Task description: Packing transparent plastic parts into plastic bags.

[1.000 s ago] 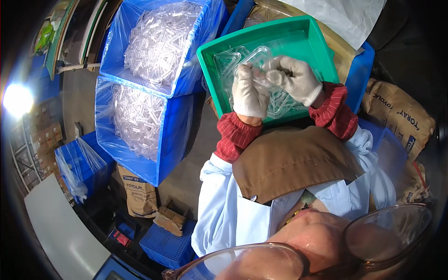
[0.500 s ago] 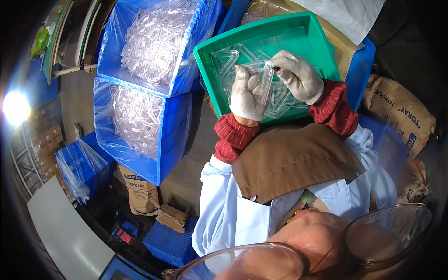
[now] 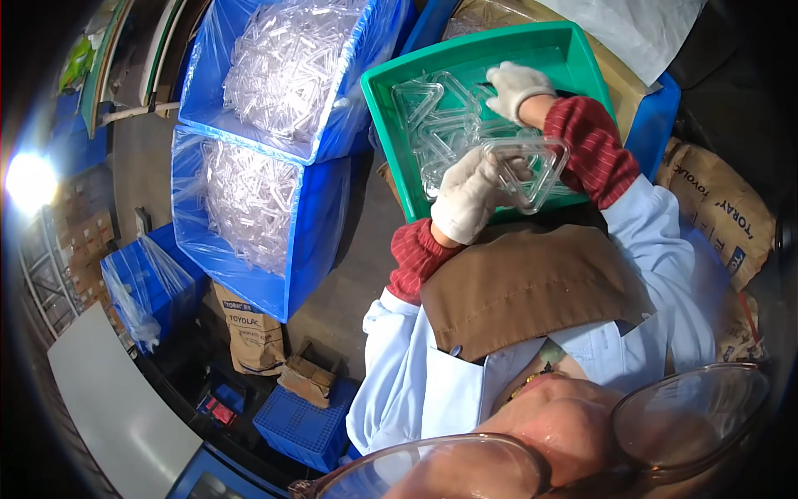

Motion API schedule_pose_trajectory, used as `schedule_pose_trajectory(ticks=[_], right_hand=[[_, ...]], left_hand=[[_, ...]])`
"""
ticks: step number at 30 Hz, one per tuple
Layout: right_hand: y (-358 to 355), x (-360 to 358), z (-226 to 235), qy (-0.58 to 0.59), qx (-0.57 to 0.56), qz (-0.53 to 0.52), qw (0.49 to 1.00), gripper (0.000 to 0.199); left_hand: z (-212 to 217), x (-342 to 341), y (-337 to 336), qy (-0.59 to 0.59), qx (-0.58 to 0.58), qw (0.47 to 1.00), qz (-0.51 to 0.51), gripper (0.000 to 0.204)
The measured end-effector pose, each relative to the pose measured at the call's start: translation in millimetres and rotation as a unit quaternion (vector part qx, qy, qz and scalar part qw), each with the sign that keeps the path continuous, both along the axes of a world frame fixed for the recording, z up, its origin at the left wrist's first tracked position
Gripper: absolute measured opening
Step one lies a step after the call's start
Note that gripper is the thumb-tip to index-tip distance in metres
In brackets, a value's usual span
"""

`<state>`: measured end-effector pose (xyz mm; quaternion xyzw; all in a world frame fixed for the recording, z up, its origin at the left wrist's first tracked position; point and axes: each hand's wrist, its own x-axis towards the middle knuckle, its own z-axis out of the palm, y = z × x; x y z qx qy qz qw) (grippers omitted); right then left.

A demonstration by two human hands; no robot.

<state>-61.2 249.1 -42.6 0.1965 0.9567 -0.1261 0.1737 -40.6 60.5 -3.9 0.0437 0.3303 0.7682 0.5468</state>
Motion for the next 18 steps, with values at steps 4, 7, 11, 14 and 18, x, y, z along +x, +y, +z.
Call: schedule_pose_trajectory(ticks=[4, 7, 11, 14, 18], right_hand=[[-1.7, -7.8, -1.6, -0.023, -0.038, -0.034, 0.998, 0.029], [19.1, 0.8, -9.3, 0.058, -0.154, -0.079, 0.983, 0.027], [26.5, 13.6, 4.8, 0.156, -0.384, -0.135, 0.900, 0.026], [27.7, 16.8, -3.6, 0.150, -0.401, -0.149, 0.891, 0.030], [16.9, 14.1, -11.3, 0.098, -0.311, -0.136, 0.935, 0.046]], left_hand=[[-1.7, 3.2, -18.6, 0.072, -0.082, 0.993, 0.046, 0.038], [-3.0, -3.0, -32.2, 0.157, -0.112, 0.971, 0.138, 0.019], [-10.7, -19.2, -58.2, 0.201, -0.168, 0.938, 0.229, 0.013], [-6.7, -31.0, -67.6, 0.183, -0.196, 0.928, 0.261, 0.013], [-6.9, -45.7, -84.3, 0.151, -0.238, 0.900, 0.333, 0.017]])
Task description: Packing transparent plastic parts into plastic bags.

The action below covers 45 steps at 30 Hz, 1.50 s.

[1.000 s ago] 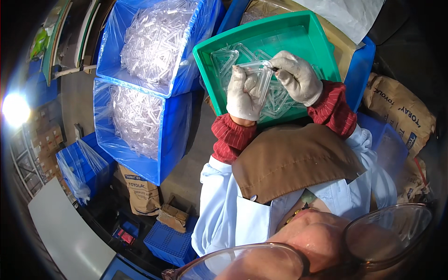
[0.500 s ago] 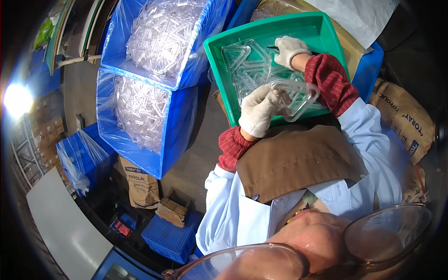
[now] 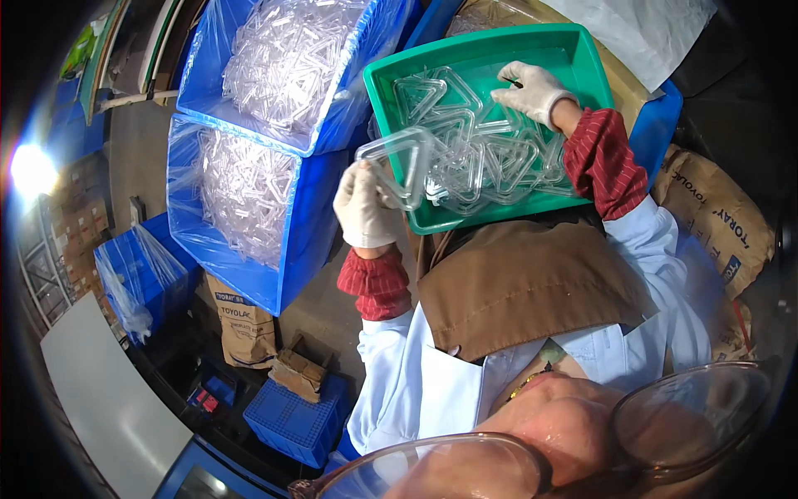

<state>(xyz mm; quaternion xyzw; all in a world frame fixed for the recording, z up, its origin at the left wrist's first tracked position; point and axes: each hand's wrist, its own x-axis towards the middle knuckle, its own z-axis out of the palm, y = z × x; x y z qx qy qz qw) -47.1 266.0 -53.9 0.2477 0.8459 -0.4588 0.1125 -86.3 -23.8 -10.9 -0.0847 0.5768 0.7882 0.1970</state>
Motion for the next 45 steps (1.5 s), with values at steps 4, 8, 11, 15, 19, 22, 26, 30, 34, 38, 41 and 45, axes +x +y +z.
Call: schedule_pose_trajectory(ticks=[4, 8, 11, 15, 19, 22, 26, 30, 34, 38, 41, 45], right_hand=[[-8.2, 0.1, 5.6, -0.107, 0.156, 0.031, 0.981, 0.061], [-8.7, -1.0, 7.3, -0.200, 0.180, 0.118, 0.956, 0.053], [0.3, 5.1, -5.8, -0.003, -0.038, 0.076, 0.996, 0.037], [-8.9, 8.2, 43.3, 0.101, -0.062, 0.002, 0.993, 0.024], [-21.7, 20.0, 60.9, 0.359, -0.174, 0.116, 0.910, 0.022], [-36.5, 25.7, 88.7, 0.402, -0.150, 0.218, 0.877, 0.028], [-38.6, 37.5, 107.4, 0.457, -0.023, 0.262, 0.850, 0.031], [-40.3, 54.0, 82.2, 0.369, 0.036, 0.095, 0.924, 0.020], [-36.7, 61.9, 70.4, 0.380, -0.092, 0.097, 0.915, 0.040], [-38.0, 59.3, 62.4, 0.418, 0.007, 0.170, 0.892, 0.026], [-33.8, 60.1, 58.0, 0.420, -0.009, 0.167, 0.892, 0.022], [-33.1, 55.9, 56.3, 0.410, -0.035, 0.180, 0.894, 0.021]], left_hand=[[-36.4, -28.2, -49.4, 0.014, 0.034, 0.992, 0.123, 0.015], [-79.6, -72.5, -157.2, -0.005, 0.170, 0.972, 0.161, 0.014], [-103.8, -124.7, -213.0, 0.018, 0.143, 0.914, 0.379, 0.012], [-80.6, -122.3, -174.6, 0.051, 0.157, 0.912, 0.377, 0.016], [-13.0, -54.7, -9.5, 0.021, 0.056, 0.998, 0.036, 0.026], [9.1, -20.3, 54.9, 0.219, -0.169, 0.890, -0.363, 0.038], [-6.4, 9.2, 76.2, -0.164, 0.188, 0.889, -0.384, 0.038], [-6.6, 16.7, 84.8, -0.108, 0.195, 0.963, -0.150, 0.031], [-6.2, 23.3, 93.0, -0.033, 0.119, 0.988, -0.090, 0.031], [-10.1, 26.8, 93.1, 0.000, 0.089, 0.991, -0.105, 0.030], [-15.0, 27.5, 98.0, 0.005, 0.087, 0.989, -0.116, 0.030], [-14.3, 23.0, 91.4, -0.009, 0.066, 0.984, -0.162, 0.029]])
